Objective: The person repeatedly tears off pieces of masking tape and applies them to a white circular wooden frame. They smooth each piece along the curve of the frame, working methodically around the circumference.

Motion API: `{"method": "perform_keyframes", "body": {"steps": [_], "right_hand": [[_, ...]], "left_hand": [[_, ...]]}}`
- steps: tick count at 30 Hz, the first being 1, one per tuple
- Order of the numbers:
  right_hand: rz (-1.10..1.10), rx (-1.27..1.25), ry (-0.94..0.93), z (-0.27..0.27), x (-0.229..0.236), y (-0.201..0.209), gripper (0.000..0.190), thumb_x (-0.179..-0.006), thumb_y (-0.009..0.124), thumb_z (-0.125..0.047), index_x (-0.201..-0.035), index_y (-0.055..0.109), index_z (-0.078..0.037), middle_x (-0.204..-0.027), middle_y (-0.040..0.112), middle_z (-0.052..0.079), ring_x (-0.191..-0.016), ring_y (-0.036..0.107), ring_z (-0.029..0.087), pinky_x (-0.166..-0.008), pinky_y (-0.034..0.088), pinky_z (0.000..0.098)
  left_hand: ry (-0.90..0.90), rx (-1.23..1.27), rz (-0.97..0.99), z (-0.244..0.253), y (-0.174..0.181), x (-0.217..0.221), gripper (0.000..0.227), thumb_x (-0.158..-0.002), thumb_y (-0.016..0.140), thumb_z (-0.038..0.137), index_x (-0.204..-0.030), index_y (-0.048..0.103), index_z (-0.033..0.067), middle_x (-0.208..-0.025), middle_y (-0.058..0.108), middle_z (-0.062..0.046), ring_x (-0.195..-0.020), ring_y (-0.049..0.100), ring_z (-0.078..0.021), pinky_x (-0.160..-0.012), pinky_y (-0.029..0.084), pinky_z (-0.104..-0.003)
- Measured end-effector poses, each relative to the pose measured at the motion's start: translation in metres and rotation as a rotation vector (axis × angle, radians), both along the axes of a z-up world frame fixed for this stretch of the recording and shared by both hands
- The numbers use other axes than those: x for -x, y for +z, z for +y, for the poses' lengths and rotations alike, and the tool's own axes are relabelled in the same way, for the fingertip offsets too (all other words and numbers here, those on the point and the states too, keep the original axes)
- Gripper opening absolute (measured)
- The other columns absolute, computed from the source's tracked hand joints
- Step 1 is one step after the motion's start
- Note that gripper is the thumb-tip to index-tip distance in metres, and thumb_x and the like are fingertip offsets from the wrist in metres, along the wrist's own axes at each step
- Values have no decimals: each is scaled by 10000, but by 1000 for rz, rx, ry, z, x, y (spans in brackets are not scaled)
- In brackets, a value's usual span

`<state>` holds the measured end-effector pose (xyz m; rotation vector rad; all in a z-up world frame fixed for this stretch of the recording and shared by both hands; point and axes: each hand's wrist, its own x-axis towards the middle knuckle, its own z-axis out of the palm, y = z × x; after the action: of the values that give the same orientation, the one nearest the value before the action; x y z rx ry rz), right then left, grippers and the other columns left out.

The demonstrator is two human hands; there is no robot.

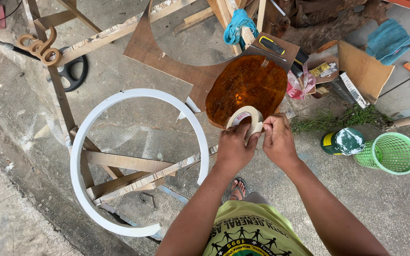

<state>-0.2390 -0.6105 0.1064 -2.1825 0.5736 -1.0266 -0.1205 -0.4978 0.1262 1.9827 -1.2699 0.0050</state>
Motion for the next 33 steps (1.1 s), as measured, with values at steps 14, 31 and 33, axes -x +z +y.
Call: {"method": "perform_keyframes", "body": {"steps": [14,31,33], "right_hand": [[-200,-270,89,14,9,36,210,-875,764,73,-1017,614,34,-979,754,179,-805,734,241,-691,579,324],[-478,-352,-211,-21,44,88,202,-1194,496,92,-1153,404,-82,-884,595,135,-799,648,197,-675,527,286],[-335,-289,-23,-26,44,96,208,-1162,538,130,-1240,456,-45,-998,644,124,-909,686,188,-721,572,256]], "left_hand": [[-274,46,517,26,58,-4,351,-869,720,137,-1140,685,-83,-801,706,-284,-714,735,-428,-625,596,-483],[-191,-295,341,52,-12,-6,409,-981,635,349,-1110,642,-39,-876,734,-151,-659,721,-287,-609,625,-377],[-287,-227,239,43,11,3,382,-978,596,385,-1110,600,26,-707,656,-121,-545,637,-265,-486,522,-397]]}}
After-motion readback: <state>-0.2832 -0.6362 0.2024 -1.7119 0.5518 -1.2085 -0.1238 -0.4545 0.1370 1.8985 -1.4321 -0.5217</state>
